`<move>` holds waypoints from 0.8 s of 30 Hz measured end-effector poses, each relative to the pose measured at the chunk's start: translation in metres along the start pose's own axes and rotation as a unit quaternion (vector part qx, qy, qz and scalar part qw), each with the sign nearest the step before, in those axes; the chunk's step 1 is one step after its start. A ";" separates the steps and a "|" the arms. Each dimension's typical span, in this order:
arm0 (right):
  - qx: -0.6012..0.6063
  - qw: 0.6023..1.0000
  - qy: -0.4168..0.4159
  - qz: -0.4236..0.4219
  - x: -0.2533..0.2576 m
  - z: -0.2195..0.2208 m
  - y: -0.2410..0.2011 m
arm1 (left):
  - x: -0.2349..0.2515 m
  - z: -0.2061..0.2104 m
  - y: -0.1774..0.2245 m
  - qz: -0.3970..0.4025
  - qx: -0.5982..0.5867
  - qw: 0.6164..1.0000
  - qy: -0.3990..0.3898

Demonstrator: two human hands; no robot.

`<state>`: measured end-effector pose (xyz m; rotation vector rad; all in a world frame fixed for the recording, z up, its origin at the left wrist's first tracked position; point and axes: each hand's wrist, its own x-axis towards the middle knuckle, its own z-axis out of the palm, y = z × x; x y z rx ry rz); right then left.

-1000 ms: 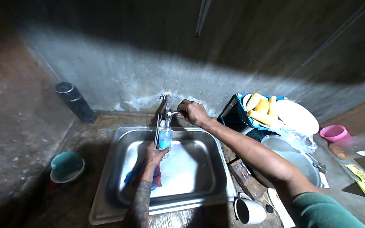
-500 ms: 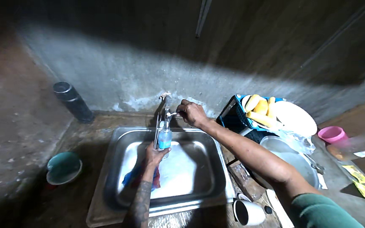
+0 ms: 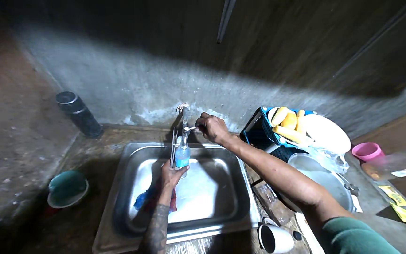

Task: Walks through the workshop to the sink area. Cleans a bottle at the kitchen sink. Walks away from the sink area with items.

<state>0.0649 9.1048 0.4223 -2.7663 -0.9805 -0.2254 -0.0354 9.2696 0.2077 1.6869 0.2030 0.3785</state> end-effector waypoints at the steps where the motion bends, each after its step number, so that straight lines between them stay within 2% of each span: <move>1: 0.001 1.000 0.001 0.001 0.000 0.000 0.000 | 0.000 0.000 -0.001 0.002 -0.005 1.000 0.001; 10: 0.007 0.999 0.037 0.003 -0.003 0.008 0.001 | -0.002 0.001 -0.002 0.006 -0.008 1.000 0.012; 24: 0.022 0.999 0.040 0.022 -0.009 0.007 -0.005 | -0.004 0.004 -0.002 -0.008 -0.002 1.000 0.024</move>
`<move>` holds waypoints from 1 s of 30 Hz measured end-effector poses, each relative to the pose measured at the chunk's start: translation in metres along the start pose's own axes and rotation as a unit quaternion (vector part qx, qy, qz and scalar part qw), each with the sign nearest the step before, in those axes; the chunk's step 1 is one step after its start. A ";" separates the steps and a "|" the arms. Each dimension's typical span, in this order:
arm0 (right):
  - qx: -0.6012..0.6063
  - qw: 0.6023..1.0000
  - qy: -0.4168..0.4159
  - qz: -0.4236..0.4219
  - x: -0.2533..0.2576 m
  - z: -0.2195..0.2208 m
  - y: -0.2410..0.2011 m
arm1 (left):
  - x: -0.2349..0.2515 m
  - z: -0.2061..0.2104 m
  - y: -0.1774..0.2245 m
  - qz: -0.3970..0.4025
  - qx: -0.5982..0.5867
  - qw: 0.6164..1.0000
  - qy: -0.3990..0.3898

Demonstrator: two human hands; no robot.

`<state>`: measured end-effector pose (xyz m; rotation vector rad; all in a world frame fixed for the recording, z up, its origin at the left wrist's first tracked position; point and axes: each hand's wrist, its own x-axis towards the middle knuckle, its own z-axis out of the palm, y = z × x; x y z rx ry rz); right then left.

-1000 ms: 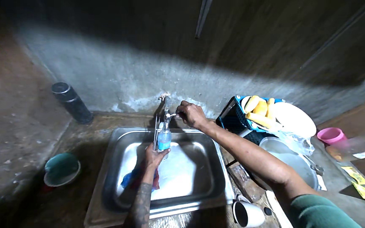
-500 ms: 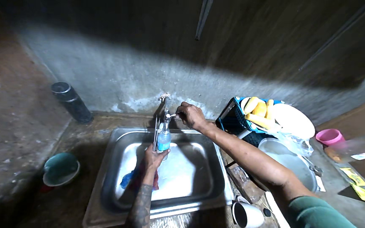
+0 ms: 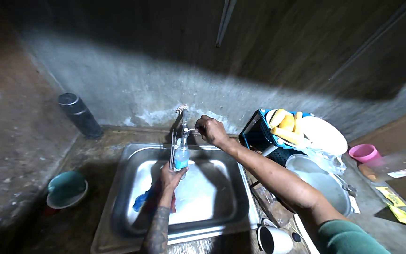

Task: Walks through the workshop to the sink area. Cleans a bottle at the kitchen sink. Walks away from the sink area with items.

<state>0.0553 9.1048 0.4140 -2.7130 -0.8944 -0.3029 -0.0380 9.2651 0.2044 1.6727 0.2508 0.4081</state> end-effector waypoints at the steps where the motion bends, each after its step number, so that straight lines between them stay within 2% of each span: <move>1: -0.001 1.000 0.009 -0.005 -0.003 -0.001 -0.002 | 0.000 0.000 0.000 -0.002 0.001 1.000 0.001; 13: 0.002 1.000 0.004 0.030 -0.002 0.003 -0.007 | 0.000 0.002 0.000 -0.002 0.005 1.000 0.006; 16: 0.015 0.999 0.004 0.039 -0.015 -0.001 -0.021 | 0.000 0.000 0.000 0.001 0.004 1.000 0.008; 22: 0.027 0.992 -0.077 0.098 -0.026 -0.001 -0.064 | 0.002 -0.004 0.000 -0.006 0.025 1.000 0.012; 30: 0.069 0.996 -0.060 0.017 -0.023 -0.003 -0.041 | 0.007 -0.007 -0.002 0.001 0.020 1.000 0.002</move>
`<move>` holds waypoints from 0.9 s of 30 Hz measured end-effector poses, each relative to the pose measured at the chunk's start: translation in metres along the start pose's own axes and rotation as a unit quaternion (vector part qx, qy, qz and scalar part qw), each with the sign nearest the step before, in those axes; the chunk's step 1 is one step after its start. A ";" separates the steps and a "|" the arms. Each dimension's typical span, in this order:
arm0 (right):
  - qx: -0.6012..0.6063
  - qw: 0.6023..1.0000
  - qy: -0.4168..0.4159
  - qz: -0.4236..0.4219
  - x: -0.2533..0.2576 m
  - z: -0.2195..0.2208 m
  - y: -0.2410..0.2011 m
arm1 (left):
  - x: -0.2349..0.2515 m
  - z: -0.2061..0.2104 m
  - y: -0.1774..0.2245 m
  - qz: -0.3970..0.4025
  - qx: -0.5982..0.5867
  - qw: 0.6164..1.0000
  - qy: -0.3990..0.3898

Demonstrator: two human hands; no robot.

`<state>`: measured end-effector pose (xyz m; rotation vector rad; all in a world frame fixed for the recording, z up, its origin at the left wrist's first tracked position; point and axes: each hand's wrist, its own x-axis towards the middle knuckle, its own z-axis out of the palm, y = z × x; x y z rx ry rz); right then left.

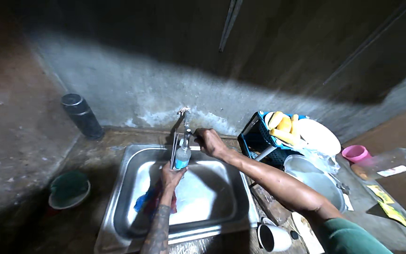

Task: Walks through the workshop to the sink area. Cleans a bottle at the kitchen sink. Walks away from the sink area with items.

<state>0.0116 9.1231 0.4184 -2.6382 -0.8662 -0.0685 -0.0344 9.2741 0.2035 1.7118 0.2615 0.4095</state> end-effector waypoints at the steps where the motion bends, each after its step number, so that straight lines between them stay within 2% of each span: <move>1: 0.001 1.000 0.010 -0.008 0.002 0.000 0.008 | 0.000 0.000 0.000 0.001 -0.002 1.000 -0.003; 5: 0.023 0.996 0.071 -0.049 0.011 -0.002 0.033 | 0.000 0.001 -0.002 -0.001 0.000 1.000 -0.006; 16: 0.023 0.994 0.093 -0.053 0.009 0.003 0.031 | -0.004 0.000 -0.002 -0.003 0.012 1.000 0.002; 23: -0.004 0.996 0.045 -0.078 0.002 0.016 -0.012 | -0.010 -0.001 -0.006 -0.010 0.026 1.000 0.005; 27: 0.002 0.996 0.057 -0.071 0.009 0.026 -0.018 | -0.018 -0.010 -0.012 -0.006 0.024 1.000 0.012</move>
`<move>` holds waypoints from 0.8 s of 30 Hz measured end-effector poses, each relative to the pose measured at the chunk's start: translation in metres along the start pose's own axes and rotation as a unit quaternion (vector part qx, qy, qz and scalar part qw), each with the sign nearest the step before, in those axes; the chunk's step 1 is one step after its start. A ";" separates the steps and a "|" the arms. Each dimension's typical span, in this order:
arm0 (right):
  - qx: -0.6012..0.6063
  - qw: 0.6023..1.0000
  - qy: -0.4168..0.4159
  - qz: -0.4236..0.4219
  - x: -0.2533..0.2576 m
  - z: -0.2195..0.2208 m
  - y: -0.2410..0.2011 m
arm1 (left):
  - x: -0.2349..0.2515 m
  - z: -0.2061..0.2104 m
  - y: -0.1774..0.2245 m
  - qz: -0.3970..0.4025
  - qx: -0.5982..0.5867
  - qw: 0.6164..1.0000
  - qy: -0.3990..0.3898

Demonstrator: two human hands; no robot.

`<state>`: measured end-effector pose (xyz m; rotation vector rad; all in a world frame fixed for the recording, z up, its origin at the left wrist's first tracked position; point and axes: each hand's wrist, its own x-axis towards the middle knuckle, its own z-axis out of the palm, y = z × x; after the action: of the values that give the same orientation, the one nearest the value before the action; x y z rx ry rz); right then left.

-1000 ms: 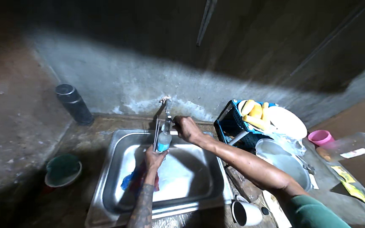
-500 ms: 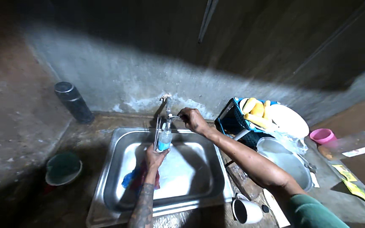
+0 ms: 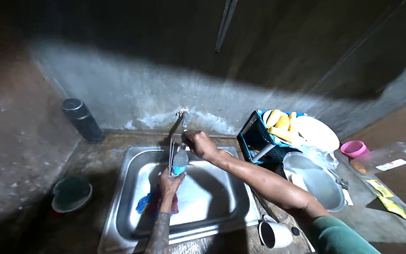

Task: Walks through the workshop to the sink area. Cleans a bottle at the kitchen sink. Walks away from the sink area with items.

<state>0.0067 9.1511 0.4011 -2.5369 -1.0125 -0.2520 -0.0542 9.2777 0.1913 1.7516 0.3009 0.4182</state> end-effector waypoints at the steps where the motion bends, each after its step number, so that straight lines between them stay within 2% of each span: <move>1: 0.004 1.000 0.009 0.007 -0.001 0.002 0.000 | -0.004 -0.003 0.000 0.002 0.005 1.000 0.001; 5: 0.032 0.997 0.021 0.061 -0.001 0.005 -0.003 | -0.020 -0.023 0.008 0.008 0.054 0.999 0.003; 9: -0.026 0.993 0.007 0.119 -0.023 -0.010 -0.021 | -0.045 -0.051 0.017 0.003 0.079 0.997 -0.005; 12: 0.022 0.999 0.018 0.046 -0.050 -0.015 -0.030 | -0.061 -0.070 0.029 -0.010 0.137 0.990 -0.023; 15: 0.110 0.992 -0.065 -0.020 -0.069 -0.005 -0.027 | -0.075 -0.083 0.047 -0.038 0.257 0.964 -0.057; 17: 0.137 0.986 -0.085 -0.028 -0.081 -0.003 -0.025 | -0.086 -0.089 0.055 -0.015 0.309 0.948 -0.071; 19: 0.186 0.980 -0.066 -0.022 -0.097 -0.006 -0.022 | -0.099 -0.090 0.060 0.034 0.281 0.957 -0.063; 21: 0.233 0.971 -0.051 -0.006 -0.118 -0.018 -0.022 | -0.111 -0.086 0.065 0.091 0.201 0.974 -0.047; 24: 0.261 0.964 -0.047 -0.035 -0.155 -0.044 -0.017 | -0.133 -0.071 0.089 0.099 0.122 0.986 -0.061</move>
<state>-0.1175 9.0477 0.3981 -2.0506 -1.0417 0.1085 -0.2064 9.2649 0.2764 2.0482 0.0926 0.4279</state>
